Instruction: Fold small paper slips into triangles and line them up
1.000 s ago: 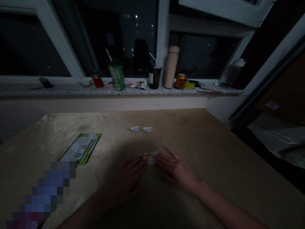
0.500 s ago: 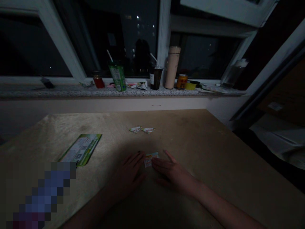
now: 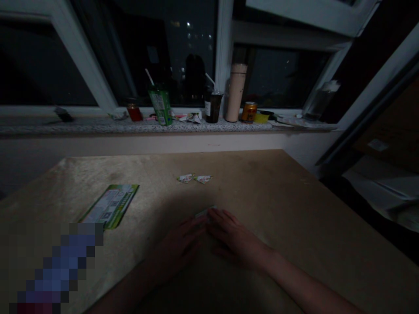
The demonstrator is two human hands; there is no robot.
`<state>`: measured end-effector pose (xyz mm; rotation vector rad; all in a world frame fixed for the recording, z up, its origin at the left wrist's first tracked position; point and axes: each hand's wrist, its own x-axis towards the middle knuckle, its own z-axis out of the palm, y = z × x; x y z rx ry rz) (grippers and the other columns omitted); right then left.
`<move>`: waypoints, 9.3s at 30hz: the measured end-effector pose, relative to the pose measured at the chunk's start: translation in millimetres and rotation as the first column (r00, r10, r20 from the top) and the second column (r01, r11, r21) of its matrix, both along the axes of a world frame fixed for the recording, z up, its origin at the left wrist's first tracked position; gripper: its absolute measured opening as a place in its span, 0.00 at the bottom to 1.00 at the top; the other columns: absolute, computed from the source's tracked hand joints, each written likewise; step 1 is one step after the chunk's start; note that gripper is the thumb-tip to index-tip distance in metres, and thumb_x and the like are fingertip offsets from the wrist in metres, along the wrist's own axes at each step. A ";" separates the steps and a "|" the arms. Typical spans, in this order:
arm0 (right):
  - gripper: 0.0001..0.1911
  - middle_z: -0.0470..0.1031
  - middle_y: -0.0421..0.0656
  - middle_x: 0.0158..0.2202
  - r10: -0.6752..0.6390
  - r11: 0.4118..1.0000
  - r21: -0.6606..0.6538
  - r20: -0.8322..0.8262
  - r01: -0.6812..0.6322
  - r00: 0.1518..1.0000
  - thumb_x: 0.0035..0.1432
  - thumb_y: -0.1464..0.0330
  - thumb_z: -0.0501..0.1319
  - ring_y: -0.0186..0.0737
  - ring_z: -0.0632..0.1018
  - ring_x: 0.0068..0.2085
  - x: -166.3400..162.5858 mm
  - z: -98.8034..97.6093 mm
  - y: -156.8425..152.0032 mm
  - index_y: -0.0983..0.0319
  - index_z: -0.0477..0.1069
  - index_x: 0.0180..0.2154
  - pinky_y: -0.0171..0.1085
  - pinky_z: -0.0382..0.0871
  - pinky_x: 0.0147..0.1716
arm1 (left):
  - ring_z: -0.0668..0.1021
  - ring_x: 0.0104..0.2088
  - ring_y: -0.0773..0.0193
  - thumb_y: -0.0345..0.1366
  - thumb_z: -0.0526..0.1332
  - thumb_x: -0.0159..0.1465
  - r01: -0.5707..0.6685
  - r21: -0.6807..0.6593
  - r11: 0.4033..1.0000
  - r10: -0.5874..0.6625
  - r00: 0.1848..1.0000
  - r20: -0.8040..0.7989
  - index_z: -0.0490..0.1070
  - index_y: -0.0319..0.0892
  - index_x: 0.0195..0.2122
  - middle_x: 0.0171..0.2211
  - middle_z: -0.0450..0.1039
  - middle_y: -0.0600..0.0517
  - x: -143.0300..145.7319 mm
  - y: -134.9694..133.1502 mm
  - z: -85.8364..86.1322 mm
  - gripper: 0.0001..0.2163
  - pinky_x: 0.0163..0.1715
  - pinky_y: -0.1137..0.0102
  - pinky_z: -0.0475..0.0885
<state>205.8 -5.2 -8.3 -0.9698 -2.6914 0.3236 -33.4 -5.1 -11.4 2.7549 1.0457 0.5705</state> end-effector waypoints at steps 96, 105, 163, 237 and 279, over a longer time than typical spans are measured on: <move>0.10 0.73 0.41 0.49 0.023 1.000 0.006 -0.228 -0.023 0.973 0.59 0.62 0.60 0.40 0.69 0.52 12.5 -7.3 21.9 0.54 0.75 0.43 0.41 0.58 0.51 | 0.56 0.62 0.50 0.47 0.51 0.67 -0.045 -0.092 0.995 0.020 0.966 -0.258 0.44 0.45 0.66 0.64 0.51 0.48 -3.1 -14.8 0.3 0.28 0.61 0.53 0.47; 0.08 0.76 0.41 0.39 -0.083 0.982 -0.189 -0.365 0.013 0.927 0.56 0.62 0.63 0.39 0.74 0.43 2.8 -4.7 42.9 0.56 0.75 0.38 0.40 0.61 0.46 | 0.49 0.65 0.53 0.43 0.55 0.65 0.021 -0.264 0.964 -0.084 0.969 -0.232 0.30 0.50 0.66 0.67 0.36 0.52 -8.7 -22.5 13.9 0.36 0.62 0.56 0.48; 0.06 0.69 0.42 0.35 -0.369 0.929 -0.024 -0.148 0.370 0.918 0.60 0.67 0.59 0.41 0.66 0.43 -22.5 -17.6 43.5 0.61 0.67 0.31 0.41 0.52 0.45 | 0.51 0.64 0.52 0.46 0.57 0.63 -0.035 -0.257 0.966 -0.010 0.985 -0.172 0.31 0.45 0.67 0.67 0.40 0.49 -1.9 -24.2 11.8 0.39 0.60 0.57 0.53; 0.05 0.69 0.43 0.37 -0.413 0.910 0.013 -0.069 0.414 0.908 0.62 0.68 0.57 0.42 0.66 0.44 -28.8 -17.1 42.3 0.61 0.68 0.33 0.43 0.53 0.46 | 0.47 0.65 0.51 0.50 0.57 0.62 -0.003 -0.291 0.957 -0.070 0.968 -0.240 0.29 0.50 0.66 0.67 0.36 0.52 2.8 -23.5 17.2 0.40 0.62 0.53 0.42; 0.24 0.68 0.46 0.56 -0.126 0.991 0.030 -0.109 0.130 0.986 0.61 0.61 0.56 0.42 0.68 0.57 -9.3 -6.1 -15.4 0.60 0.61 0.57 0.50 0.39 0.64 | 0.50 0.64 0.51 0.49 0.53 0.65 0.050 -0.215 0.975 -0.110 0.954 -0.278 0.32 0.47 0.67 0.67 0.39 0.50 -4.2 -20.3 14.5 0.36 0.62 0.55 0.45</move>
